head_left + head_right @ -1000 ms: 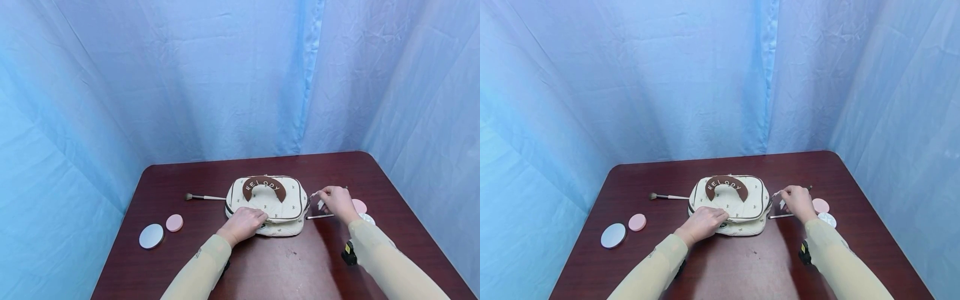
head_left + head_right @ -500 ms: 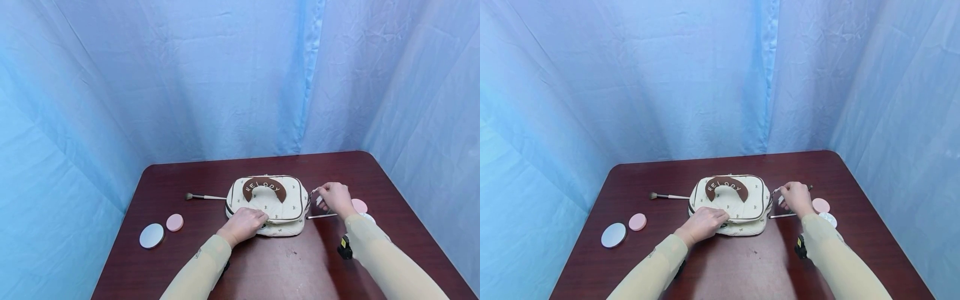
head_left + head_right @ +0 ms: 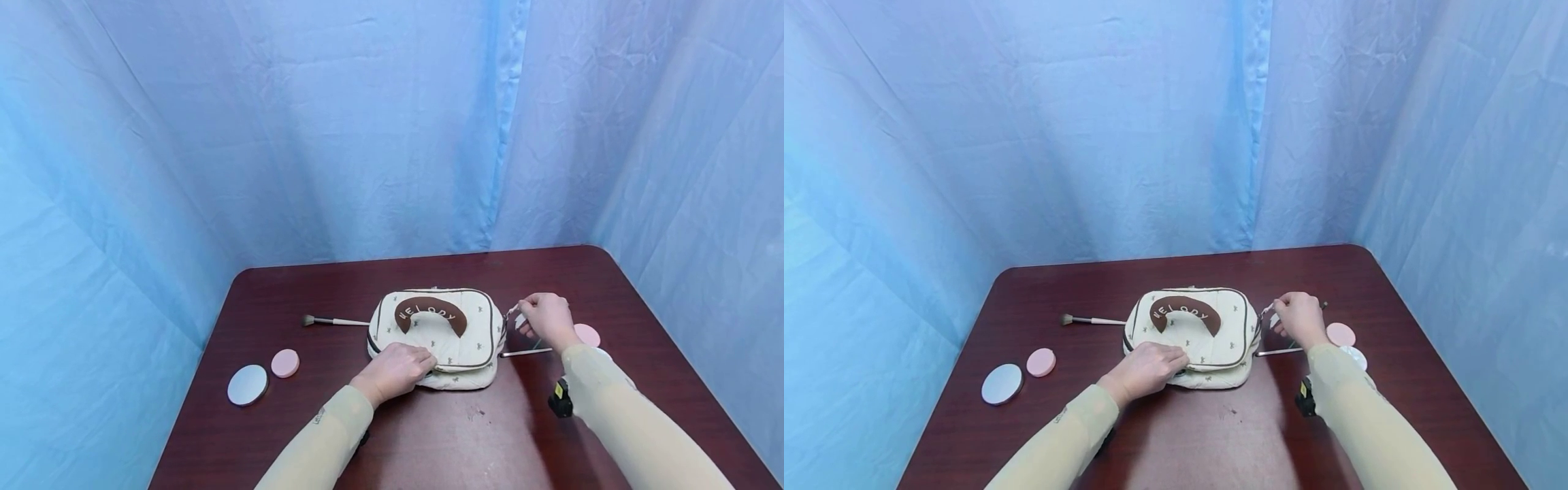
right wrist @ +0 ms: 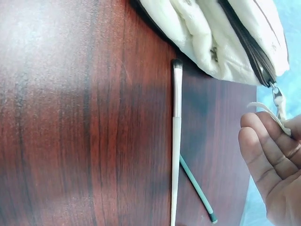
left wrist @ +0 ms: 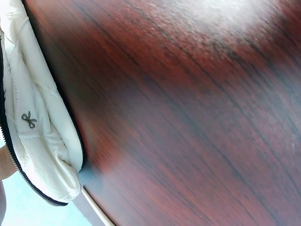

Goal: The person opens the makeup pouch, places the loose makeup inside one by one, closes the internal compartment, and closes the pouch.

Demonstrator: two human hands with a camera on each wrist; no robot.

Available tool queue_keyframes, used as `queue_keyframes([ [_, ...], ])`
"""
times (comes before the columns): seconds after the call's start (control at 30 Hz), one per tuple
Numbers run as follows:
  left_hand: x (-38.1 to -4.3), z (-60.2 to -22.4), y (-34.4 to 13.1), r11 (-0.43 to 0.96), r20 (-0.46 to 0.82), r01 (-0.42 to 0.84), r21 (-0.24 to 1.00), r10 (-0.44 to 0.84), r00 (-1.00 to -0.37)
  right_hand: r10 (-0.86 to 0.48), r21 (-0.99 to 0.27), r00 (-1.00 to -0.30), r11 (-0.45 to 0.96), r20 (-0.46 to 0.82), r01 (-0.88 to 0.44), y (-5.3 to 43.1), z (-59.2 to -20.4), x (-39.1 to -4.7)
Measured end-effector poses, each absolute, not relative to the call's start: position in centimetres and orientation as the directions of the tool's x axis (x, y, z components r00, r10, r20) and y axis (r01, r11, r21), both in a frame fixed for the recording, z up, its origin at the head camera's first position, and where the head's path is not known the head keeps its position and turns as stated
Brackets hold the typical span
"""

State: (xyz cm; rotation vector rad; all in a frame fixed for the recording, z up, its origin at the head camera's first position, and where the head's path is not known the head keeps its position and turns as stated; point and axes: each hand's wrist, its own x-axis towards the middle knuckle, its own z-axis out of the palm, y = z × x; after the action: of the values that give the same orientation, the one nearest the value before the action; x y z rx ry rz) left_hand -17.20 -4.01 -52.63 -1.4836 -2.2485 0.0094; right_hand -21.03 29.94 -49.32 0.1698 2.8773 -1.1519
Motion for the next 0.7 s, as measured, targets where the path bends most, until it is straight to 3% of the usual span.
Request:
queue_keyframes([
  [0.53, -16.3, -51.5, -1.4, 0.456, 0.505, 0.846, -0.277, 0.818, -0.276, -0.117, -0.756, -0.979, 0.652, -0.169, 0.053, 30.8, -48.9, -19.8],
  [0.7, -15.7, -50.8, 1.2, 0.524, 0.522, 0.806, -0.276, 0.786, -0.333, -0.181, -0.779, -0.966, 0.627, -0.182, 0.03, 30.9, -48.6, -19.3],
])
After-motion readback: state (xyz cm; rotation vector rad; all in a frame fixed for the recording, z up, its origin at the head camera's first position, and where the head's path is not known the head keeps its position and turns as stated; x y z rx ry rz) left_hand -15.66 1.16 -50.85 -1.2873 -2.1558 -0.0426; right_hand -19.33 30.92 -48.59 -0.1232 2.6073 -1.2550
